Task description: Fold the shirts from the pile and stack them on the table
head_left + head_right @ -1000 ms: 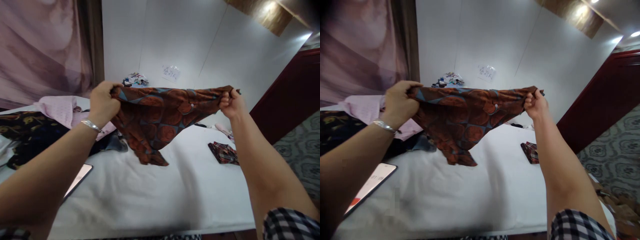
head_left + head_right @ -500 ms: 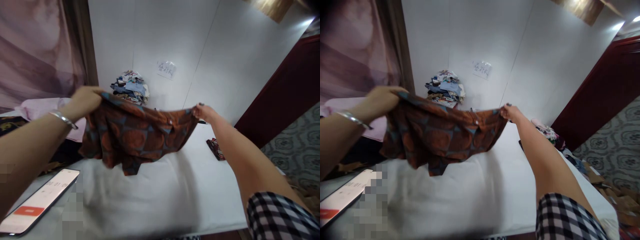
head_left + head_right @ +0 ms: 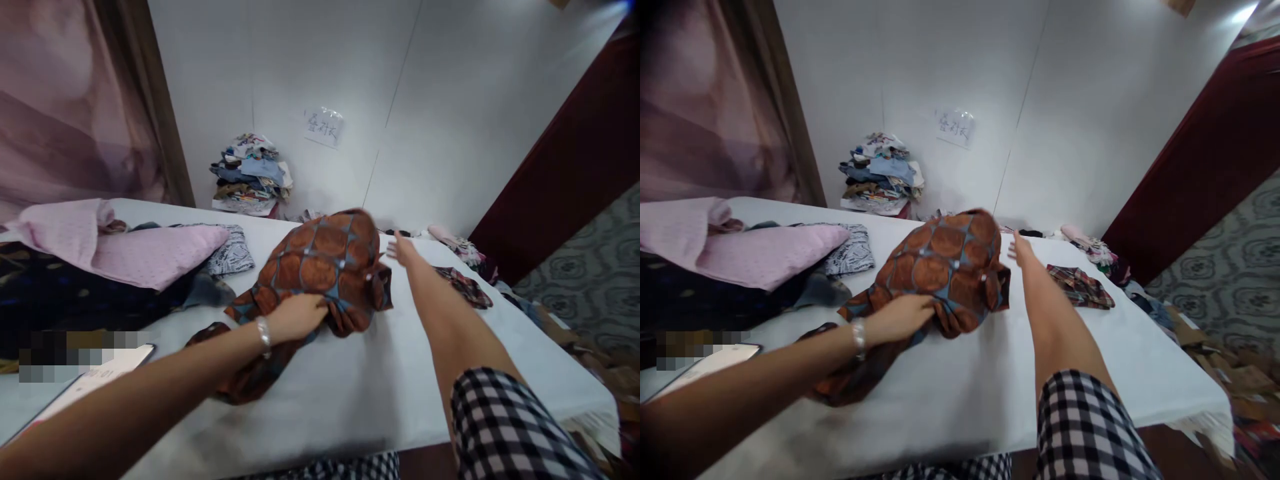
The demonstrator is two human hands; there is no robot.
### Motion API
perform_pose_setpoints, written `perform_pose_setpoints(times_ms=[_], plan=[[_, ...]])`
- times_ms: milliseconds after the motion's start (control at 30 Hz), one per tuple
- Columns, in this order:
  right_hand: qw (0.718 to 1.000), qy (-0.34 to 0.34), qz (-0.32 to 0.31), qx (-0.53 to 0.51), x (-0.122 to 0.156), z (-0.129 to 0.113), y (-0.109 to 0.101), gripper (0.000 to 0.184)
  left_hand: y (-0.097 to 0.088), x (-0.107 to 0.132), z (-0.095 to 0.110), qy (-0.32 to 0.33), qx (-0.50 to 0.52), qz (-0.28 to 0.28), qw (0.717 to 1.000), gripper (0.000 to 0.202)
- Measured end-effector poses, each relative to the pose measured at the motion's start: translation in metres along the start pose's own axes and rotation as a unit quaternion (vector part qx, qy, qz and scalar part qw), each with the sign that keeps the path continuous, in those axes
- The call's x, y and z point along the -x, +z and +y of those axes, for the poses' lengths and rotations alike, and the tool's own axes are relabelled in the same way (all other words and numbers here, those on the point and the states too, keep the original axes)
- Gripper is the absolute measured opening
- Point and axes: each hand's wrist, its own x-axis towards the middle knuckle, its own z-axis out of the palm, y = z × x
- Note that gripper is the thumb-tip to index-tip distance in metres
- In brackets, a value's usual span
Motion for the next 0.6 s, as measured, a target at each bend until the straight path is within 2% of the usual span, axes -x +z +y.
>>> perform_pose_setpoints(times_ms=[33,100,133,200,267,367,433,500,567,600], plan=[[1.000,0.001,0.004,0.008,0.018,0.025,-0.010,0.041,0.025,-0.005,0.003,0.014,-0.009,-0.054,0.998,0.027],[1.000,-0.002,0.011,0.022,0.053,0.064,-0.033,0.037,0.064,-0.012,0.007,0.025,-0.011,-0.093,0.995,0.032],[0.999,-0.005,0.016,0.029,0.069,0.079,-0.045,0.032,0.077,-0.014,0.009,0.027,-0.010,-0.097,0.995,0.033],[0.999,-0.013,0.026,0.039,0.096,0.102,-0.070,0.018,0.089,-0.015,0.012,0.036,-0.009,-0.101,0.994,0.034],[0.998,-0.016,0.029,0.062,0.118,0.116,-0.093,0.006,0.090,-0.015,0.013,0.048,-0.012,-0.103,0.993,0.034],[0.982,-0.009,-0.006,0.187,0.143,0.125,-0.109,0.021,0.082,-0.014,0.016,0.056,-0.031,-0.096,0.993,0.033],[0.946,-0.032,-0.066,0.316,0.154,0.126,-0.104,0.035,0.076,-0.014,0.017,0.057,-0.041,-0.088,0.994,0.031],[0.902,-0.077,-0.127,0.406,0.162,0.125,-0.089,0.046,0.069,-0.013,0.017,0.053,-0.052,-0.077,0.994,0.030],[0.872,-0.106,-0.169,0.447,0.164,0.125,-0.070,0.053,0.063,-0.011,0.014,0.039,-0.067,-0.063,0.995,0.031],[0.866,-0.111,-0.178,0.454,0.162,0.125,-0.061,0.050,0.060,-0.009,0.011,0.029,-0.076,-0.056,0.995,0.030]])
